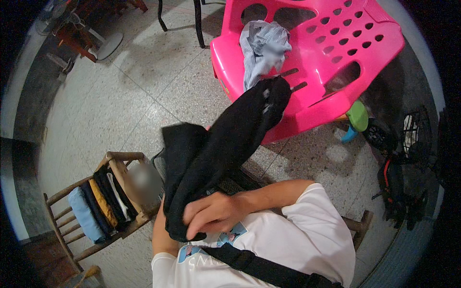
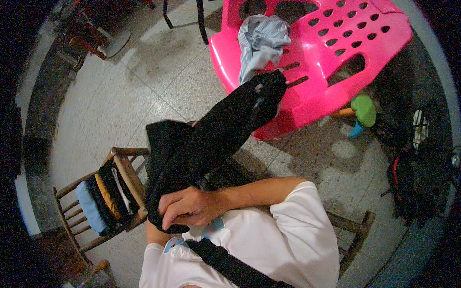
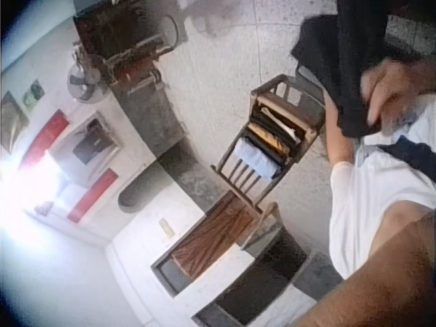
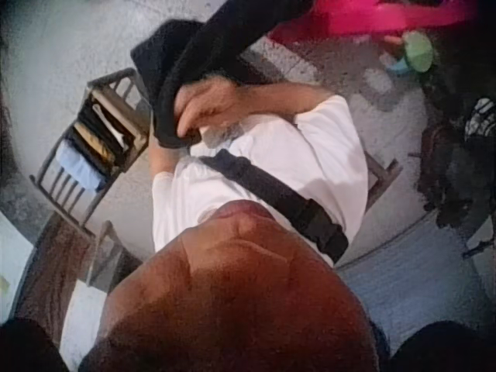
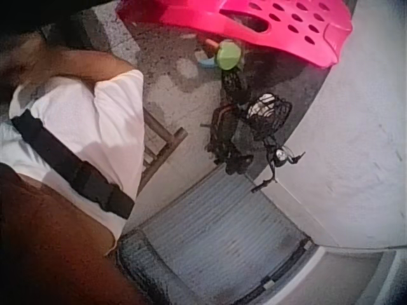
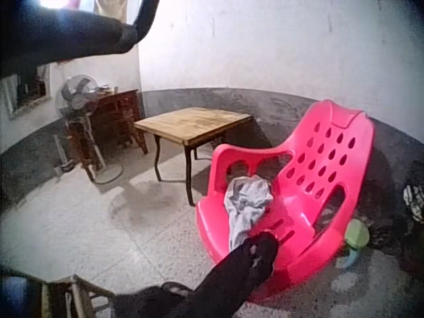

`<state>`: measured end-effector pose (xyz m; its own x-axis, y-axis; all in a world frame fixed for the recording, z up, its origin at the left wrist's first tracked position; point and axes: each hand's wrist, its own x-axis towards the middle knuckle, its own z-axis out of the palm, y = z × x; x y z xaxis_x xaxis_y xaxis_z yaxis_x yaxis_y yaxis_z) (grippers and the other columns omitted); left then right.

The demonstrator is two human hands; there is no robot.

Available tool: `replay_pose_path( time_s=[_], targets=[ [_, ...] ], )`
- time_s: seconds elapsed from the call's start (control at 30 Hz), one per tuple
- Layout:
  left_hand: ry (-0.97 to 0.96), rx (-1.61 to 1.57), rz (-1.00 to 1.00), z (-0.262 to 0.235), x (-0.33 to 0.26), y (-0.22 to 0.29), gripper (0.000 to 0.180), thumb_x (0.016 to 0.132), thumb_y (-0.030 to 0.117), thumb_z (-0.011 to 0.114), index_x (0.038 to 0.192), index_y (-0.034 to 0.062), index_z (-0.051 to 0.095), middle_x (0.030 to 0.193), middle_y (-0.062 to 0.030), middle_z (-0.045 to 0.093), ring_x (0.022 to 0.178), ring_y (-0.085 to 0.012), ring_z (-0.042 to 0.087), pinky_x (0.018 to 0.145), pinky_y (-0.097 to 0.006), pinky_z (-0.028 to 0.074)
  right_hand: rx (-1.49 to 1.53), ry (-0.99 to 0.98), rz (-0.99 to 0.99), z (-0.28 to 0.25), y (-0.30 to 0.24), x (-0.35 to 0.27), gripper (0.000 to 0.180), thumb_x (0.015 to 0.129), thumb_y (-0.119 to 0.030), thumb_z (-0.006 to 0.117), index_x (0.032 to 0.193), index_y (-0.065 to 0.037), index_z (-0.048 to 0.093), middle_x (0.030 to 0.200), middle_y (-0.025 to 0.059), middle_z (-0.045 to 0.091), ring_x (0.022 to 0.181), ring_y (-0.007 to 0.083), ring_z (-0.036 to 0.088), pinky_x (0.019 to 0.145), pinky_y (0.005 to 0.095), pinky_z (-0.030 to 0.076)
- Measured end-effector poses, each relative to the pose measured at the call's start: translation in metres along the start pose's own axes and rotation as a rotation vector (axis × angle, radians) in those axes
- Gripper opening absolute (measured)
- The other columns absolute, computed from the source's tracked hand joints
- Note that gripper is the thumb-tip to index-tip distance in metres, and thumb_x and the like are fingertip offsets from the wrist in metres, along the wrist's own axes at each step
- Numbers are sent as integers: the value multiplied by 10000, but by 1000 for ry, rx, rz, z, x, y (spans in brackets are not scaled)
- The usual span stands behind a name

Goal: The person folds a pair of dark blue jeans, a pair of light blue pants, and a black garment. They pick each item from a pink laundry basket, fold it neatly on their lap, and place it on a wooden chair to the left.

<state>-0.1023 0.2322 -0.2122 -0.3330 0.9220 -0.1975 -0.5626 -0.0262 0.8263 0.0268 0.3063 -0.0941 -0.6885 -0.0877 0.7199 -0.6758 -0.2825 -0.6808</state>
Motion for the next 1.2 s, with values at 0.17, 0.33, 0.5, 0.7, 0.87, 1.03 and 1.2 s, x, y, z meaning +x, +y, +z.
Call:
replay_pose_path(
  time_s=[0.17, 0.33, 0.5, 0.7, 0.87, 1.03, 1.2],
  targets=[
    [-130, 238, -193, 32, -20, 47, 482, 766, -11, 565, 1225, -17, 417, 1232, -114, 471, 1094, -190, 459, 968, -301, 308, 204, -275, 223, 19, 30, -10, 242, 852, -12, 561, 1093, 6, 580, 973, 121, 542, 900, 239, 561, 772, 310, 454],
    [-126, 225, 43, -15, -123, 79, 290, 780, 123, 572, 1020, 16, 450, 1011, -97, 491, 887, -190, 469, 793, -311, 330, 629, -448, 843, 33, 38, -54, 507, 859, -184, 573, 1320, -61, 403, 1299, 145, 455, 1186, 301, 433, 1040, 366, 308],
    [-215, 143, 395, -46, -216, 73, 231, 794, 258, 580, 815, 50, 483, 790, -79, 511, 681, -190, 479, 619, -321, 351, 723, -115, 1091, 10, 55, -119, 497, 877, -220, 507, 1339, -82, 386, 1372, 135, 368, 1241, 307, 363, 1074, 394, 232],
    [158, 155, 436, -21, -267, 61, 412, 826, 384, 568, 567, 85, 453, 551, -55, 493, 475, -180, 454, 451, -330, 339, 12, 320, 1089, -10, 76, -125, 477, 866, -209, 488, 1320, -96, 393, 1420, 121, 320, 1278, 295, 330, 1083, 412, 222],
    [-316, 663, -90, -25, -228, 69, 240, 722, 179, 645, 762, -57, 622, 655, -179, 579, 585, -242, 550, 516, -343, 385, 850, 741, 668, -24, 73, -84, 430, 858, -126, 536, 1260, -68, 393, 1341, 177, 394, 1125, 314, 504, 964, 437, 415],
    [-254, 637, -171, -26, -215, 44, 195, 710, 126, 614, 801, -43, 584, 666, -126, 549, 639, -212, 509, 609, -340, 404, 388, 665, 899, -27, 78, -61, 526, 899, -223, 546, 1316, -25, 294, 1272, 226, 424, 929, 256, 600, 768, 352, 537],
    [106, 614, -132, -17, -206, 38, 241, 857, 233, 593, 911, 6, 533, 818, -28, 517, 732, -100, 457, 646, -265, 392, -231, 401, 1097, -16, 92, -37, 628, 837, -152, 635, 1341, -2, 289, 1139, 166, 513, 682, 108, 559, 499, 230, 489]
  ],
)
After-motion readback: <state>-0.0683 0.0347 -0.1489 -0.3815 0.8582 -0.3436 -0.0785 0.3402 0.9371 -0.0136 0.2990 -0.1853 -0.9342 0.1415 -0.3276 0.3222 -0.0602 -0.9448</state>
